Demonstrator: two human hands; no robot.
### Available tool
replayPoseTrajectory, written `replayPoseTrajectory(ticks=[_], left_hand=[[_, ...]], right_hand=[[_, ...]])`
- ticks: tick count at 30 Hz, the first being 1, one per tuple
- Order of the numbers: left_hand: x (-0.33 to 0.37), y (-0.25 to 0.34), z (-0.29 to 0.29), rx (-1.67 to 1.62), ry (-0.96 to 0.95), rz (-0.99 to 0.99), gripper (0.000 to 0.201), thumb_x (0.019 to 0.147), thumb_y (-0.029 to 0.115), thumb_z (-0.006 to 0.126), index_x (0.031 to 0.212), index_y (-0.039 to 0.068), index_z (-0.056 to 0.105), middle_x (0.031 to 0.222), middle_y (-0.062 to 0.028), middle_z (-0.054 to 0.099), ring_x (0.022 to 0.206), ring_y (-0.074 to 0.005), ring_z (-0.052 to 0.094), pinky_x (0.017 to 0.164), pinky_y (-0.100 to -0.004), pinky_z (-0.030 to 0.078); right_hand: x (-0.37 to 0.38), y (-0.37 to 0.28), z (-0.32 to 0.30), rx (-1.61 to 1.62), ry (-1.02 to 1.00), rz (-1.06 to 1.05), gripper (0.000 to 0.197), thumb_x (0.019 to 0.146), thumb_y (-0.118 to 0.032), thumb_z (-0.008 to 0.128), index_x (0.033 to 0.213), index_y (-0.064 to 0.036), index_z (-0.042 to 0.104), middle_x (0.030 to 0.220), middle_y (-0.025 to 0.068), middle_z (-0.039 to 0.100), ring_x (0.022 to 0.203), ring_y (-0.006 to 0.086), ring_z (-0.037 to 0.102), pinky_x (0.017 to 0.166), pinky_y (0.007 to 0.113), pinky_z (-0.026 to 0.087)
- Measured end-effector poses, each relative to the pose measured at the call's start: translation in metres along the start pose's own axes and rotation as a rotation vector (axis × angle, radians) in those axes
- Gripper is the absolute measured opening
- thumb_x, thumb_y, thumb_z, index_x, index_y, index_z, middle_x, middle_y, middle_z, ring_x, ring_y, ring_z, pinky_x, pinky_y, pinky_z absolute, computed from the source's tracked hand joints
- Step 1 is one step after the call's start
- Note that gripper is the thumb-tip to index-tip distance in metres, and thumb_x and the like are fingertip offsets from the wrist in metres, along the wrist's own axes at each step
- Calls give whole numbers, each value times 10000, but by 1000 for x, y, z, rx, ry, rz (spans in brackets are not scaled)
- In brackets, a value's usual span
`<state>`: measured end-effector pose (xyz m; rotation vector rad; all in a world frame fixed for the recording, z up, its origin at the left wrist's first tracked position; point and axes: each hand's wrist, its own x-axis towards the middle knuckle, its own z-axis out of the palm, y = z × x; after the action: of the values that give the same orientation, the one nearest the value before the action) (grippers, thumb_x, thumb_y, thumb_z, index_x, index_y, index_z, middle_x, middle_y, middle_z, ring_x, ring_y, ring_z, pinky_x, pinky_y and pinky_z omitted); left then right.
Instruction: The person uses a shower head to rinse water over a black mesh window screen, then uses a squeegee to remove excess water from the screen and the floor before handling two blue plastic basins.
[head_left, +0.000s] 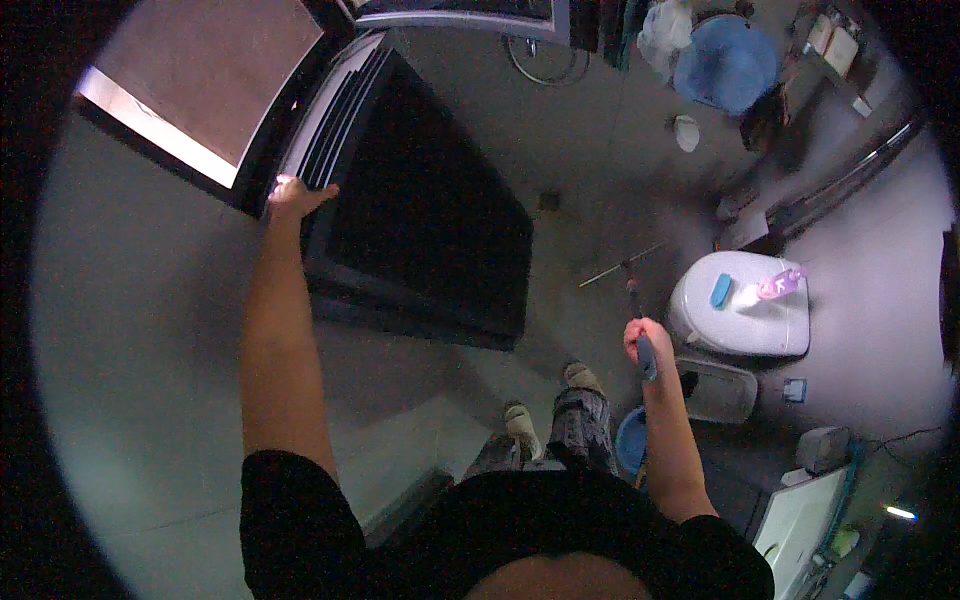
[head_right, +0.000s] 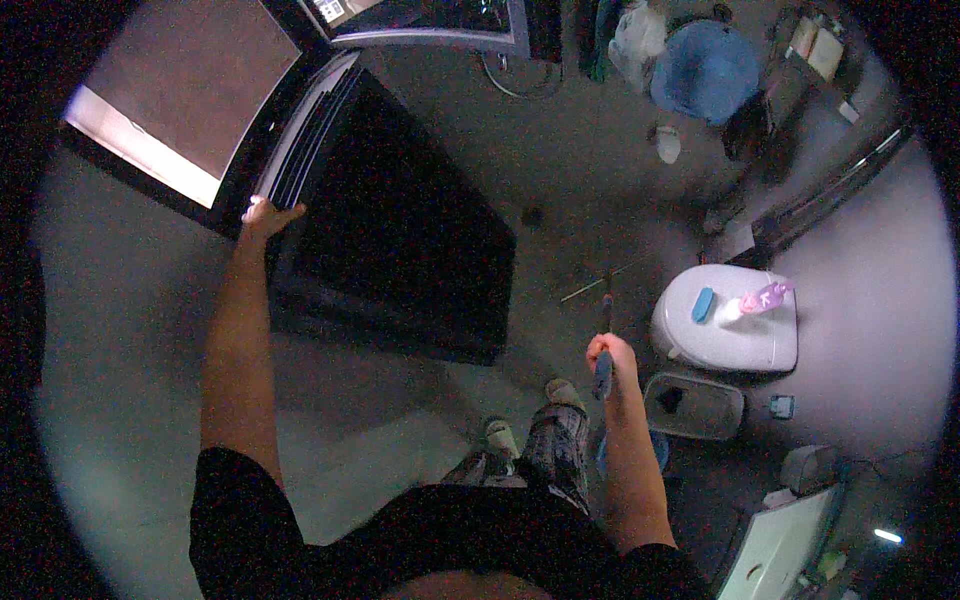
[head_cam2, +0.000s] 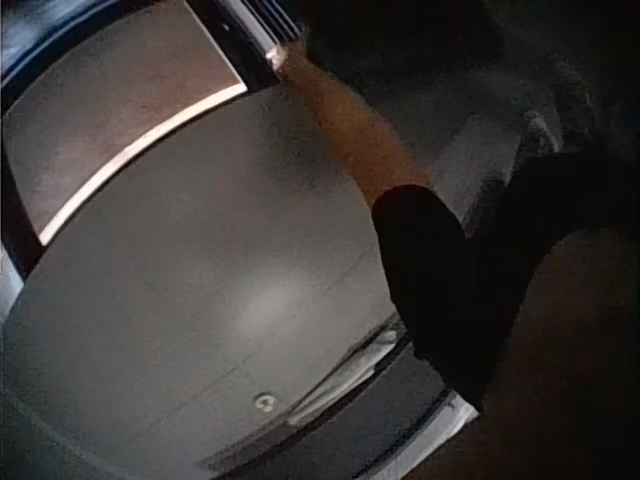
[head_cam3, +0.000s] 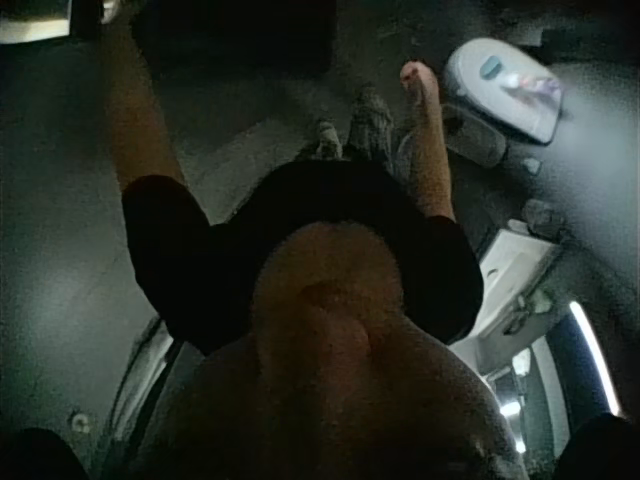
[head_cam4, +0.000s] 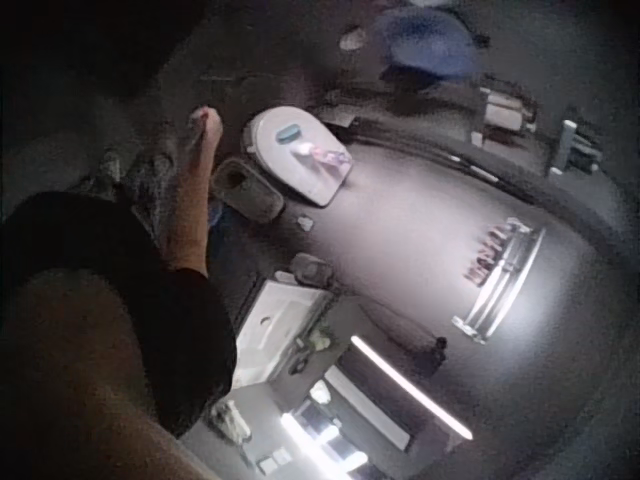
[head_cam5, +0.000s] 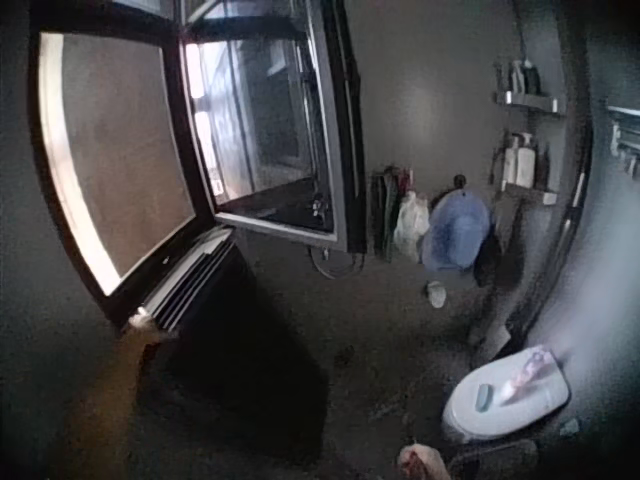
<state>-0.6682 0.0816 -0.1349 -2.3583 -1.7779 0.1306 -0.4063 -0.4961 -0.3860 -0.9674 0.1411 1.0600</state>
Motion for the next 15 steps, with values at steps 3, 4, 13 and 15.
replayPoseTrajectory(ticks=[3,4,13,15], left_hand=[[-28,36,-24,-47,-73,79,1148,444,703,725,1227,-82,428,1249,-192,478,1158,-307,483,952,-377,399],[-36,34,-24,-83,-90,93,1117,438,678,748,1210,-75,456,1246,-189,481,1152,-304,488,946,-369,406],[-81,60,-29,-310,-230,26,1362,433,467,839,1346,-132,24,1324,-308,339,1252,-341,361,1029,-348,317],[-82,50,-25,-280,-177,-15,1347,437,470,837,1357,-106,39,1323,-294,350,1249,-340,366,1027,-359,322]], right_hand=[[8,-19,-14,472,205,232,187,824,-67,457,640,-42,441,602,50,456,495,125,445,434,232,360],[7,-23,-7,409,180,207,171,821,-54,461,653,-34,439,609,50,451,502,120,444,438,230,363],[26,-61,1,274,105,265,125,823,-16,461,703,-2,428,654,74,457,542,117,459,481,222,408],[35,-70,4,310,87,349,132,822,-19,462,695,-5,428,647,77,459,542,118,460,479,224,408]])
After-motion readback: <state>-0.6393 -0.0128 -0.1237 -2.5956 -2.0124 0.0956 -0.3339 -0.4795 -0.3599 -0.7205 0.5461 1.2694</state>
